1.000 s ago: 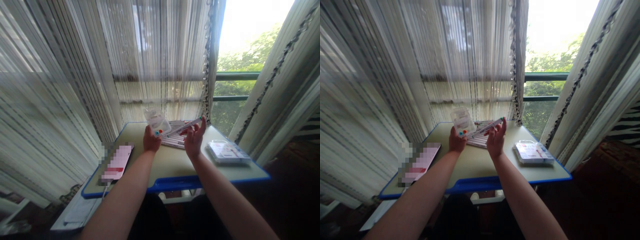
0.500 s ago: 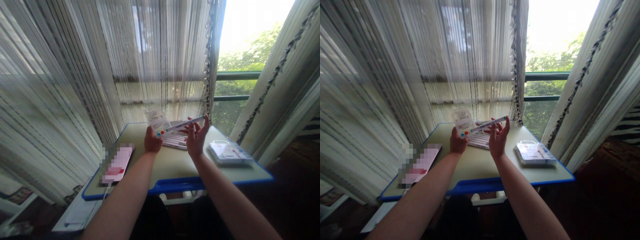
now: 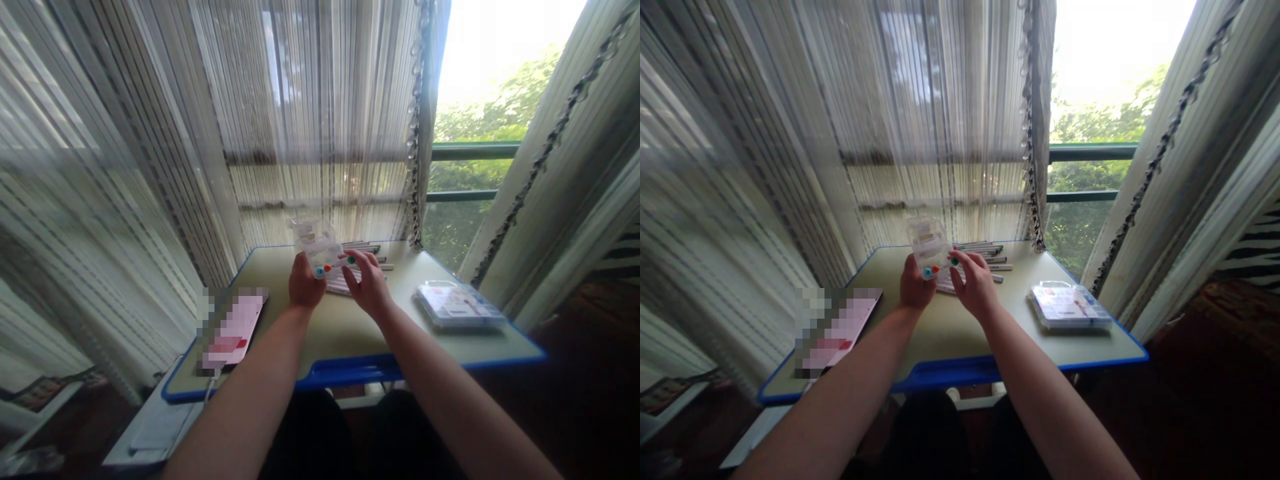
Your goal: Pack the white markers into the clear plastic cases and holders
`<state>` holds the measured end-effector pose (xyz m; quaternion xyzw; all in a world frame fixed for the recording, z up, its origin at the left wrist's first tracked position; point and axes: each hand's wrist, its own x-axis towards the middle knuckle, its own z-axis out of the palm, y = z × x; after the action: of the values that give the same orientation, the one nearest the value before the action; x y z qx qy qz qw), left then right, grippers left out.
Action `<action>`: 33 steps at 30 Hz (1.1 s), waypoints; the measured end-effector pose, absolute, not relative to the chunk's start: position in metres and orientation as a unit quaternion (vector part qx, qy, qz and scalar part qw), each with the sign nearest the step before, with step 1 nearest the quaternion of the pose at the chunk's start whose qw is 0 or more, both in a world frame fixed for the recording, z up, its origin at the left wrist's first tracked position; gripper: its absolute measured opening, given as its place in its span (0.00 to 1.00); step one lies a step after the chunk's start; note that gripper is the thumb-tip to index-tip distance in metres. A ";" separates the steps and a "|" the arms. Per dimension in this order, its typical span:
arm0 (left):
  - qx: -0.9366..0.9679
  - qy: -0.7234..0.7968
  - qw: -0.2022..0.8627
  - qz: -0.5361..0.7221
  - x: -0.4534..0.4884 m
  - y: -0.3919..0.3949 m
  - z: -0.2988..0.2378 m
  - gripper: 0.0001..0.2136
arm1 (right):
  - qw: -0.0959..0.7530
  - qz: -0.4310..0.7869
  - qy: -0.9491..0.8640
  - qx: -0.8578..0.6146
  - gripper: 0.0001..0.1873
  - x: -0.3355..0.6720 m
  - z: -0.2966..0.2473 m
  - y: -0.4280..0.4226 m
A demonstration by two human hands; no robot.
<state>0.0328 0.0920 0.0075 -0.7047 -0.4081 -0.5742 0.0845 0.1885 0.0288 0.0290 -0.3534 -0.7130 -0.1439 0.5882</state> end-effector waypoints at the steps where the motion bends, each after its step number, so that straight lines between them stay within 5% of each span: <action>1: -0.705 -0.410 0.084 -0.572 0.033 0.092 0.008 0.12 | 0.584 -0.144 -0.715 -0.356 0.17 0.188 0.030 0.028; 33: -0.731 -0.391 0.114 -0.548 0.037 0.093 0.005 0.17 | 0.579 -0.140 -0.698 -0.398 0.06 0.189 0.032 0.026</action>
<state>0.0374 0.0931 0.0053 -0.7308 -0.3909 -0.5477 0.1144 0.1892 0.0265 0.0320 -0.3975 -0.6977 -0.1398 0.5793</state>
